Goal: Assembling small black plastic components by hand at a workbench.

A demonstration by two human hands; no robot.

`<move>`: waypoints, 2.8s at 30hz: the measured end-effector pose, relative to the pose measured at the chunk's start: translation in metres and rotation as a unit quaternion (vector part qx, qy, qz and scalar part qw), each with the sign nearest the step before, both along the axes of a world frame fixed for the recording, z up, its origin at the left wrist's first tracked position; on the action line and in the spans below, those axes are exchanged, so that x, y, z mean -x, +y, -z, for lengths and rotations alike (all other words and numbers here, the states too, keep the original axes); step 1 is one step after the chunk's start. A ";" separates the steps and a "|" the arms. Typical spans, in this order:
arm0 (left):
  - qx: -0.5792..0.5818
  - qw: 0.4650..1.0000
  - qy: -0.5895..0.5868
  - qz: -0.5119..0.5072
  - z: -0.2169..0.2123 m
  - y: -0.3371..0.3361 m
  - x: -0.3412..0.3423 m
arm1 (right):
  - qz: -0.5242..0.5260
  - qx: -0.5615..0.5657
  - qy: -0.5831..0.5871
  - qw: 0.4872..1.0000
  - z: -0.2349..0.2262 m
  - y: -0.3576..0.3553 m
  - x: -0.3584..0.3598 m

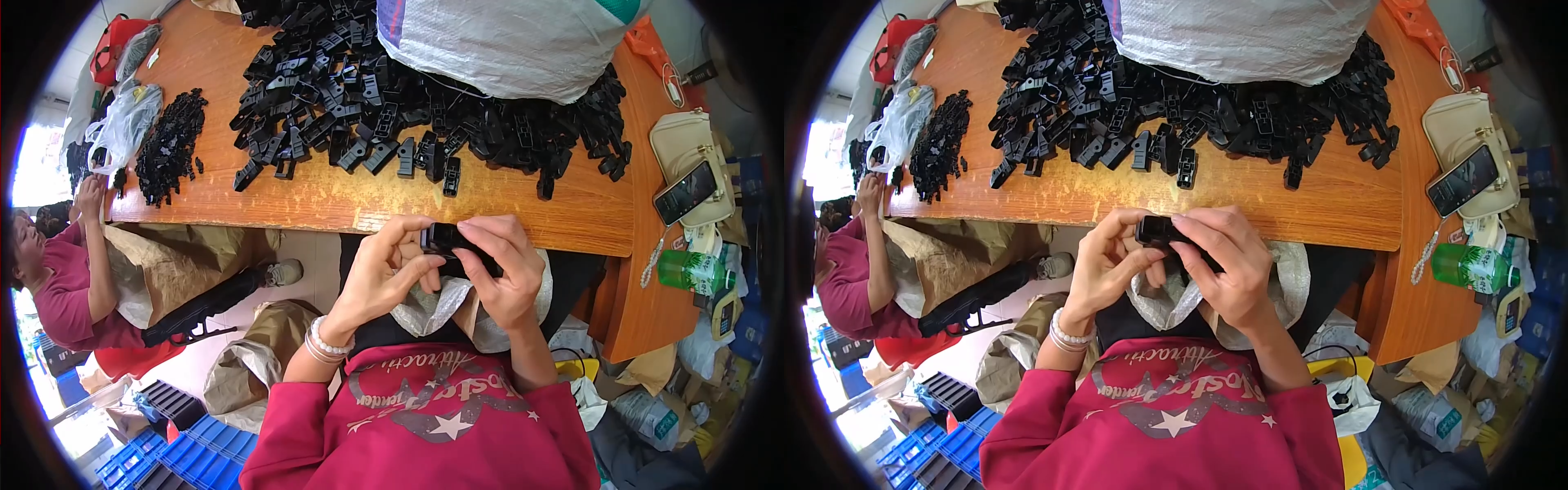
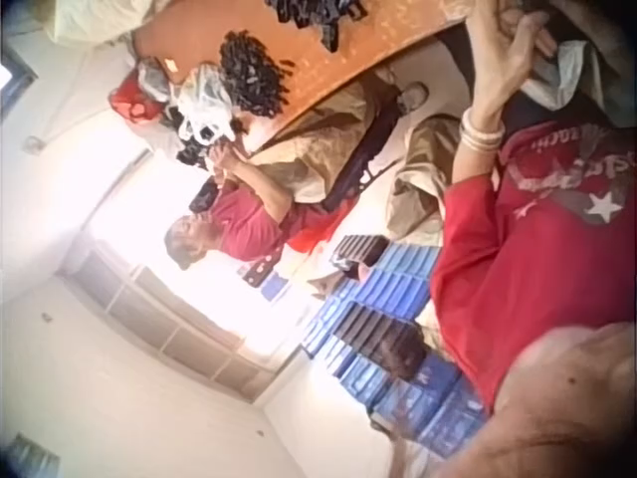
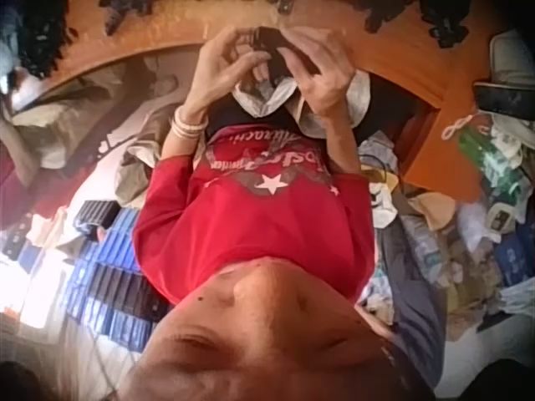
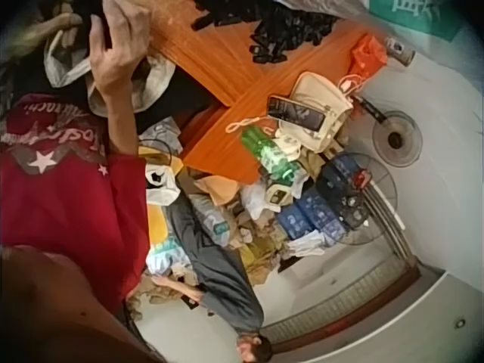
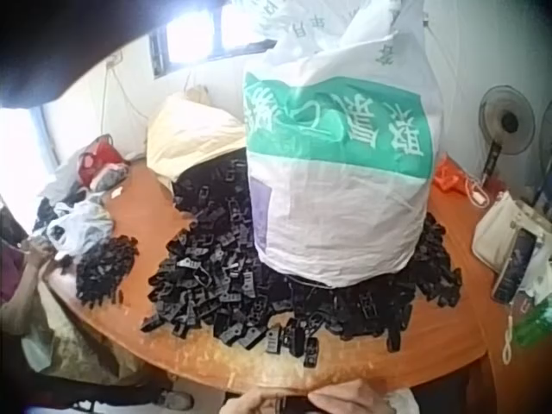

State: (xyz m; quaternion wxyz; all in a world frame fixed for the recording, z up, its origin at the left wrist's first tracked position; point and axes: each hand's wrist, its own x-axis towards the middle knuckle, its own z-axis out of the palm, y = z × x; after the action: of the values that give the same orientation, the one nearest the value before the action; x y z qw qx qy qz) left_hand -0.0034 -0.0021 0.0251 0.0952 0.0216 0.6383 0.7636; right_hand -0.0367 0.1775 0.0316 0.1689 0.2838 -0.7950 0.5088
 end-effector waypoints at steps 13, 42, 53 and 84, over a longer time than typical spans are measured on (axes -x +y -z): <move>0.069 0.997 0.036 0.016 -0.008 -0.001 0.000 | -0.039 0.004 -0.018 0.999 0.004 0.003 -0.004; 0.269 0.951 0.085 -0.125 0.018 -0.026 0.036 | 0.130 -0.029 -0.115 0.984 0.028 -0.015 0.021; 0.043 0.998 -0.055 0.008 -0.011 -0.016 0.020 | -0.006 0.020 -0.027 0.999 0.004 -0.019 0.009; 0.274 0.928 0.246 -0.050 0.015 -0.023 0.022 | -0.095 -0.026 -0.210 0.973 0.003 0.012 0.007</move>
State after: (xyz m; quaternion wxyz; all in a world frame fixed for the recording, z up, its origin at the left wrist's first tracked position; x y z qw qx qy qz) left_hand -0.0249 -0.0249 0.0103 -0.1007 0.1498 0.8264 0.5333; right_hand -0.0442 0.1891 0.0288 -0.0579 0.2490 -0.7953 0.5497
